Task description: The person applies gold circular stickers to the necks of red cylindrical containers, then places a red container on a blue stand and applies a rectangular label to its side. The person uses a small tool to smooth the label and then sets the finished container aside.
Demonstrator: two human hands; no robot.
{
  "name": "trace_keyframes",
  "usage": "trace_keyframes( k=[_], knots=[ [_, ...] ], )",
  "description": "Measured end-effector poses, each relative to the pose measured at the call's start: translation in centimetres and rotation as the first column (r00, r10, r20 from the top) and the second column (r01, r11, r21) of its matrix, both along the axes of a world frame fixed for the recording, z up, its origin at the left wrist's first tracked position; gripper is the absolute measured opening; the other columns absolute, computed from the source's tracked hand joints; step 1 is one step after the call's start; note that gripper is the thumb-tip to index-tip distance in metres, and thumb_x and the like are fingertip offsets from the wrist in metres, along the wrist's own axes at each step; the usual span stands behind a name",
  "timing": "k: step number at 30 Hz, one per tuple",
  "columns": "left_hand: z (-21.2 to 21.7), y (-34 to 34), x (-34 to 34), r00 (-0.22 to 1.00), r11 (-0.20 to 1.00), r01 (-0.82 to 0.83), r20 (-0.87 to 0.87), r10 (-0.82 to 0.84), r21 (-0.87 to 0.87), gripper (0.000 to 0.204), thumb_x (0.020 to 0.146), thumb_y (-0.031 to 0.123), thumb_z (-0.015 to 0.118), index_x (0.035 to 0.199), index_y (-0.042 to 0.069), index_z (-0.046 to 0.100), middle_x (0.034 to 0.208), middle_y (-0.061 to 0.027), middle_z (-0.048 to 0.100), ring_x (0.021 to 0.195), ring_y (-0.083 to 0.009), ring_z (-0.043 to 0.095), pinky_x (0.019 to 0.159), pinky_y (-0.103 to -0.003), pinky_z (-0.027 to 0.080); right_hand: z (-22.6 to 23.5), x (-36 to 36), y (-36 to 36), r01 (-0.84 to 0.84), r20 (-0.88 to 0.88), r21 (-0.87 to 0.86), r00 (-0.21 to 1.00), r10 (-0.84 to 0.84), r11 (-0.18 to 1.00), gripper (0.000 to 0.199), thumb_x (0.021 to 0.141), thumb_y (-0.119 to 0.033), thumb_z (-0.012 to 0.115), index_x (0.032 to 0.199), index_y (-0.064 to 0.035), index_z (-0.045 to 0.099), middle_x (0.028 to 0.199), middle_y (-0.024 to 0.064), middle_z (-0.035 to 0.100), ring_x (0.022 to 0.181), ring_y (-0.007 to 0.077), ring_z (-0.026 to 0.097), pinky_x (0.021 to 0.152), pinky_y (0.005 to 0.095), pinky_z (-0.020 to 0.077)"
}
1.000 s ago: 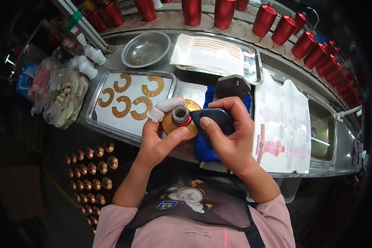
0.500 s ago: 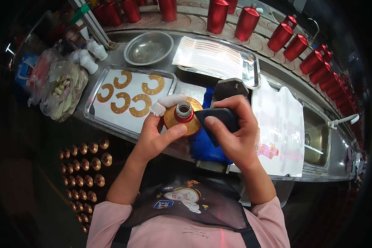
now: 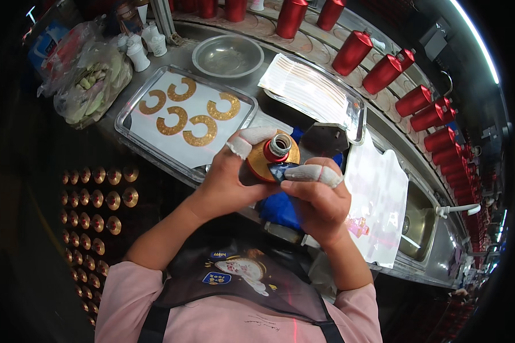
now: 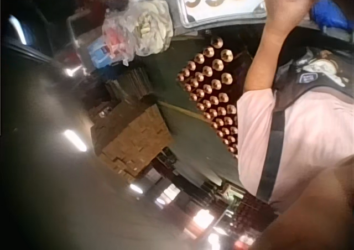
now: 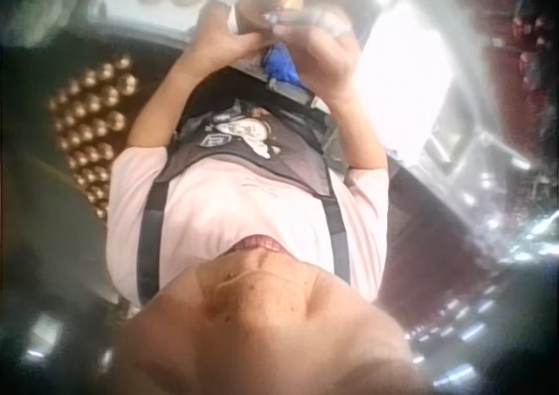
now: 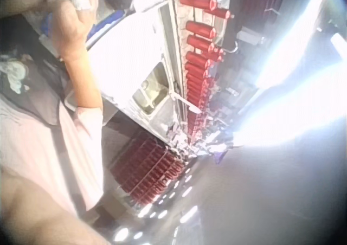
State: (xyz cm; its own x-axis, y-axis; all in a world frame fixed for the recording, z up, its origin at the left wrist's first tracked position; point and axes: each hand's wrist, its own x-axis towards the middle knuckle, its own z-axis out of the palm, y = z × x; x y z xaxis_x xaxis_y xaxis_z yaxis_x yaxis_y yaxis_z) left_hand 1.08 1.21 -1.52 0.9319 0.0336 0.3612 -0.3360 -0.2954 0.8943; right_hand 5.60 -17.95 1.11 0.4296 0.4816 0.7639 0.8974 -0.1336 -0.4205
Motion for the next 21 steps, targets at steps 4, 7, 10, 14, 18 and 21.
trace_keyframes(
  k=[4, 7, 10, 14, 18, 21],
  knots=[
    [-1.1, -2.1, -0.3, 0.948, 0.965, -0.248, 0.226, 0.224, 0.084, 0.07, 0.072, 0.018, 0.089, 0.133, 0.009, 0.056, 0.125, -0.0141, 0.063, 0.114, -0.0342, 0.062, 0.098, -0.043, 0.051, 0.1, -1.8, 1.1, -0.076, -0.023, -0.007, 0.997, 0.076, 0.997, 0.022, 0.069, 0.003, 0.073, 0.09, -0.0039, 0.073, 0.095, 0.0087, 0.072, 0.084, 0.0272, 0.065, 0.074, 0.0378, 0.0512],
    [-1.5, -2.5, -0.3, 0.921, 0.949, -0.298, 0.295, 0.256, 0.107, 0.071, 0.072, 0.021, 0.089, 0.133, 0.009, 0.055, 0.122, -0.0134, 0.061, 0.113, -0.0332, 0.06, 0.097, -0.043, 0.05, 0.4, -2.0, 1.0, 0.02, -0.021, 0.115, 1.0, -0.017, 0.993, 0.027, 0.067, 0.008, 0.074, 0.092, -0.0032, 0.074, 0.096, 0.0097, 0.073, 0.083, 0.027, 0.066, 0.073, 0.0366, 0.0515],
    [-2.0, -3.0, 0.1, 0.859, 0.893, -0.428, 0.371, 0.353, 0.142, 0.073, 0.069, 0.026, 0.092, 0.132, 0.01, 0.058, 0.116, -0.0124, 0.057, 0.107, -0.033, 0.059, 0.092, -0.043, 0.05, 0.8, -1.4, 0.6, 0.052, 0.022, -0.03, 0.998, -0.051, 0.998, 0.031, 0.065, 0.01, 0.073, 0.093, -0.0036, 0.074, 0.096, 0.01, 0.073, 0.084, 0.0276, 0.066, 0.074, 0.0366, 0.052],
    [-2.9, -3.4, 0.0, 0.853, 0.889, -0.449, 0.343, 0.394, 0.095, 0.073, 0.068, 0.027, 0.092, 0.131, 0.01, 0.058, 0.114, -0.0122, 0.056, 0.105, -0.0315, 0.057, 0.09, -0.042, 0.048, 1.1, -1.4, 1.0, 0.05, 0.025, -0.029, 0.998, -0.049, 0.998, 0.031, 0.066, 0.01, 0.078, 0.093, -0.0045, 0.073, 0.093, 0.0101, 0.072, 0.085, 0.0287, 0.066, 0.075, 0.0373, 0.0539],
    [-3.4, -3.7, -0.1, 0.859, 0.883, -0.459, 0.301, 0.413, 0.098, 0.081, 0.066, 0.032, 0.094, 0.133, 0.01, 0.055, 0.117, -0.0124, 0.053, 0.108, -0.0311, 0.055, 0.094, -0.043, 0.046, 1.2, -2.1, 1.2, 0.013, -0.003, -0.042, 1.0, -0.013, 0.999, 0.034, 0.065, 0.013, 0.074, 0.095, -0.0028, 0.073, 0.094, 0.0101, 0.072, 0.085, 0.0295, 0.066, 0.076, 0.0366, 0.0532],
    [-3.1, -2.8, 0.3, 0.848, 0.889, -0.443, 0.376, 0.374, 0.115, 0.088, 0.064, 0.033, 0.094, 0.137, 0.01, 0.051, 0.12, -0.0139, 0.053, 0.112, -0.0326, 0.055, 0.098, -0.043, 0.046, 1.2, -2.1, 0.8, 0.059, -0.016, 0.026, 0.998, -0.058, 0.998, 0.031, 0.069, 0.012, 0.076, 0.096, -0.0035, 0.073, 0.094, 0.01, 0.072, 0.085, 0.0296, 0.066, 0.076, 0.0366, 0.0532]
  ],
)
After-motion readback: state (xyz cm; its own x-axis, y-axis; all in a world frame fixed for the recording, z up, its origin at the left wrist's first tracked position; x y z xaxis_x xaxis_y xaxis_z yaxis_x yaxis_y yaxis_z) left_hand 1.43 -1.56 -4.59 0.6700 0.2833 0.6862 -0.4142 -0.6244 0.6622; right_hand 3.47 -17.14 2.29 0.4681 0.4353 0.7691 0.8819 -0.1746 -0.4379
